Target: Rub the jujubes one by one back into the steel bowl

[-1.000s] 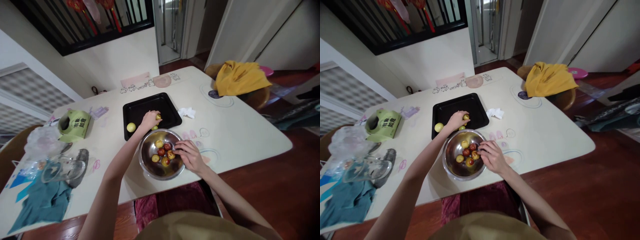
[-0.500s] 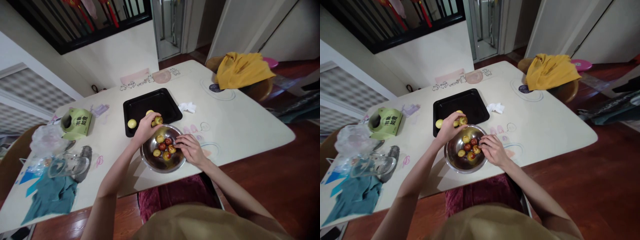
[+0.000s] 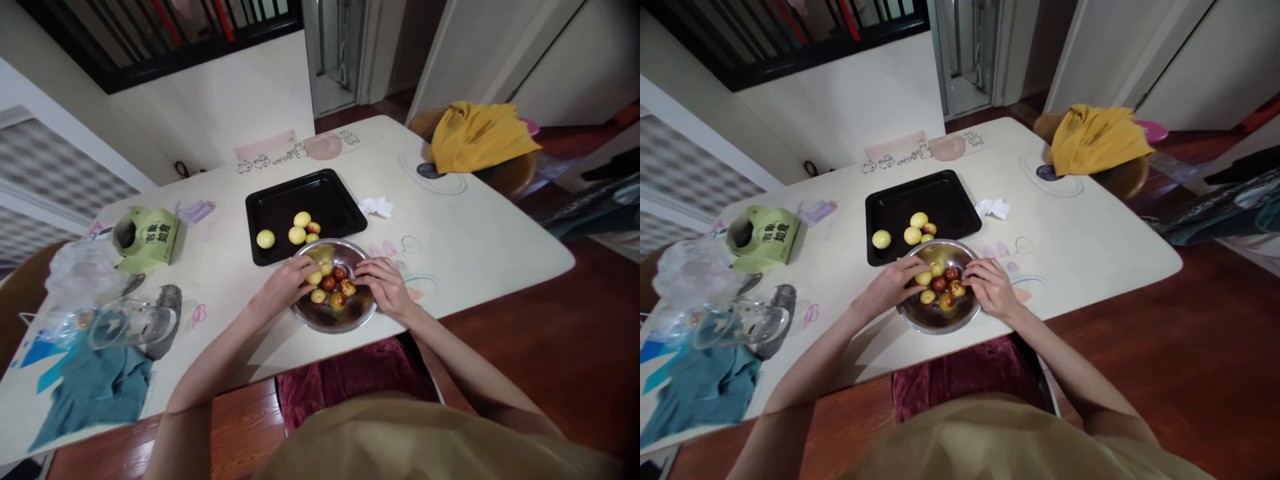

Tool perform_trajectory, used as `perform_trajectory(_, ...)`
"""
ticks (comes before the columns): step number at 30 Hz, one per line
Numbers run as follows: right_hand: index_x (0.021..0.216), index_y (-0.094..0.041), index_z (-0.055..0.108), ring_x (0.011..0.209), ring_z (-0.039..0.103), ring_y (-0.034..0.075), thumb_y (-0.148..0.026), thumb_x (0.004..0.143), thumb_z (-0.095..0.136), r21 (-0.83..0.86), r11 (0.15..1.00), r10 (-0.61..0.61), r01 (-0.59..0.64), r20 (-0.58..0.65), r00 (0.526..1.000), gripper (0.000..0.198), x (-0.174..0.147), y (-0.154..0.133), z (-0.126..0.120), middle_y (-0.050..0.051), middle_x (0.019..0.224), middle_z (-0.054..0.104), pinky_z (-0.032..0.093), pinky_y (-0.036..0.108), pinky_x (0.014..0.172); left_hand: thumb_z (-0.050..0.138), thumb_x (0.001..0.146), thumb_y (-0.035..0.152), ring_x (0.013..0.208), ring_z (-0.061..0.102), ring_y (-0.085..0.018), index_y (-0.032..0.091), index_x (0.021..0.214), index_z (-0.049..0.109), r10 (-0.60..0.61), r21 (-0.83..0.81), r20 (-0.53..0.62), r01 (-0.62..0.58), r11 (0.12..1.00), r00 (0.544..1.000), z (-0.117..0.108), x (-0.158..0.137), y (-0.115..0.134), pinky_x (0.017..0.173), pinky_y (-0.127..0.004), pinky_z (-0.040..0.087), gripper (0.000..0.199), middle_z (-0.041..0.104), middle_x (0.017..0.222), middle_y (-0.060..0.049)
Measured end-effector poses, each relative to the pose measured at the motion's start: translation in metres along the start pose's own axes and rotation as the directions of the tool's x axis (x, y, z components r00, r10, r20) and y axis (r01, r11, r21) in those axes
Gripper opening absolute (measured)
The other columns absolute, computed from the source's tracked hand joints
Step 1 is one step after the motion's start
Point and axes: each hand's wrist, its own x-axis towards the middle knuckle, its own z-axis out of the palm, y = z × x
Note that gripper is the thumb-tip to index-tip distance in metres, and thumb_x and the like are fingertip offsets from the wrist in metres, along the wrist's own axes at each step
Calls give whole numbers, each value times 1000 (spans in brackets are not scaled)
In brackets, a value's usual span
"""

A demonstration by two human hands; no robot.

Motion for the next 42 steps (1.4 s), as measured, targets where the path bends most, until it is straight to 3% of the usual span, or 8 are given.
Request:
perform_trajectory(10,96,-22,76,104,71,26,-27,111,37,-10,1000,15,-15,13,1000,42,-1,0,0,8,98,79,51,46,87,75,97,17,110,70,-26,19,119,61,-49,148,132,29,989,990,-4,1,11,97,-41,61,27,69,117,-8)
perform_trajectory(23,98,-24,79,106,71,28,-30,110,38,4,997,78,-78,55,995,44,-5,2,-1,8,100,80,51,50,91,70,102,25,101,72,-24,19,113,66,-28,85,86,21,996,996,-3,-1,5,90,-37,62,13,71,112,-7)
perform_trajectory(29,99,-22,77,105,72,27,-27,111,38,-1,1000,29,-29,32,999,42,-2,2,-2,8,99,80,50,48,89,62,108,34,114,73,-25,19,122,69,47,-57,-129,-55,997,991,-7,5,-3,101,-43,60,22,75,125,-11)
perform_trajectory(32,101,-23,77,107,73,26,-27,112,38,12,1000,21,-22,31,999,41,3,5,-8,7,102,80,51,49,92,62,108,34,123,72,-26,20,122,72,121,-165,-264,-168,972,957,-3,1,-11,108,-47,58,22,77,126,-12)
perform_trajectory(35,104,-25,78,108,73,27,-27,112,40,23,997,69,-70,20,997,38,16,11,-18,7,105,81,52,50,94,54,111,31,124,73,-25,20,119,75,112,-263,-380,-223,939,918,8,-12,-19,112,-51,57,25,80,121,-12)
perform_trajectory(39,106,-25,79,104,73,27,-30,109,52,22,992,127,-128,67,990,27,50,30,-20,9,108,79,57,50,93,42,113,30,124,74,-26,19,122,75,145,-242,-441,-273,931,886,25,-27,-27,117,-55,54,36,80,120,-14)
perform_trajectory(42,111,-24,78,106,73,26,-32,110,52,27,991,128,-135,171,977,27,80,49,-5,11,115,76,60,46,95,37,113,31,125,74,-25,18,125,73,219,-197,-441,-332,922,870,35,-29,-31,117,-55,53,41,79,123,-14)
